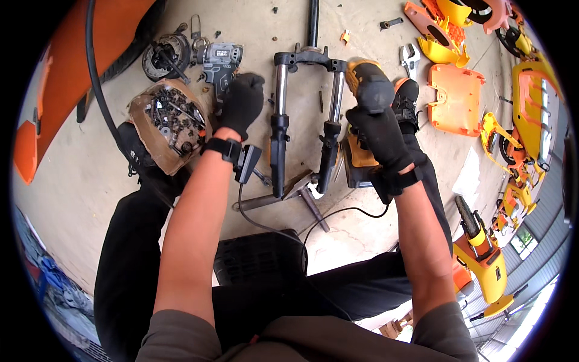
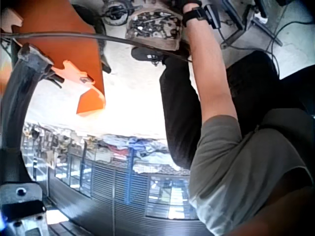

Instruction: The person holds and aligns the components of a motorcycle front fork assembly, then uses a power drill to tighten a bolt on the fork bracket.

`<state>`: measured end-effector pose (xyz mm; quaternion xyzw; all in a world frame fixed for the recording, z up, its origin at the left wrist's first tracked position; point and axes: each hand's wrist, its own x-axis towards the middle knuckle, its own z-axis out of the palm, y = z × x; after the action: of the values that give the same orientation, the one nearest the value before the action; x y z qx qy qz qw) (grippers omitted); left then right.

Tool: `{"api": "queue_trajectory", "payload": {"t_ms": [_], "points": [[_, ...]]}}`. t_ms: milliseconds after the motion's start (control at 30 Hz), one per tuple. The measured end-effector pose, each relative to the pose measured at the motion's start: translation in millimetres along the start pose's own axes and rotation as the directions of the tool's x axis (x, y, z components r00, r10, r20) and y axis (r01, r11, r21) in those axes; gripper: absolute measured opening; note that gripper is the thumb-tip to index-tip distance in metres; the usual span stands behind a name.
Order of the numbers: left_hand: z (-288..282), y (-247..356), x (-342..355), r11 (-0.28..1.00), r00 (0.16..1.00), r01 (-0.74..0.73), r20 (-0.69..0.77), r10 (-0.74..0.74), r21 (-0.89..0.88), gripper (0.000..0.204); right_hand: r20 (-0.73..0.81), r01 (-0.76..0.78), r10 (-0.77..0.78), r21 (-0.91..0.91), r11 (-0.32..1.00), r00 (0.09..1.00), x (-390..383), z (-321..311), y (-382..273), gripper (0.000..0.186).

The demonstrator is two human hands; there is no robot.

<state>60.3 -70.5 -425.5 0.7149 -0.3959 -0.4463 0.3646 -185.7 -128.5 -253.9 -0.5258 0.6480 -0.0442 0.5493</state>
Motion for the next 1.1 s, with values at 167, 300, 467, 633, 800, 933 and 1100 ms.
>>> {"api": "queue_trajectory", "payload": {"t_ms": [167, 300, 467, 633, 800, 933, 1100], "points": [[23, 1, -9, 0.957, 0.999, 0.051, -0.025, -0.046, 0.284, 0.028, -0.311, 0.111, -0.218, -0.327, 0.938, 0.925, 39, -3, 88, 0.038], [40, 15, 11, 0.933, 0.992, -0.013, -0.113, 0.057, 0.361, 0.048, -0.325, 0.041, -0.173, -0.375, 0.926, 0.930, 70, -18, 149, 0.043], [51, 23, 31, 0.887, 0.966, -0.194, -0.078, 0.248, 0.419, 0.057, -0.376, -0.257, 0.112, -0.361, 0.897, 0.920, 82, -7, 143, 0.060], [48, 21, 48, 0.856, 0.948, -0.295, 0.021, 0.317, 0.425, 0.052, -0.428, -0.260, 0.066, -0.411, 0.874, 0.901, 92, 1, 144, 0.059], [35, 24, 62, 0.859, 0.929, -0.370, 0.163, 0.333, 0.355, 0.044, -0.401, -0.276, 0.059, -0.508, 0.816, 0.914, 82, -12, 136, 0.053], [25, 25, 76, 0.853, 0.907, -0.404, 0.266, 0.326, 0.330, 0.041, -0.397, 0.070, -0.391, -0.621, 0.780, 0.830, 77, -27, 92, 0.045], [30, 26, 76, 0.892, 0.909, -0.395, 0.236, 0.343, 0.222, 0.042, -0.104, 0.376, -0.492, -0.516, 0.770, 0.865, 133, -10, 64, 0.047]]}}
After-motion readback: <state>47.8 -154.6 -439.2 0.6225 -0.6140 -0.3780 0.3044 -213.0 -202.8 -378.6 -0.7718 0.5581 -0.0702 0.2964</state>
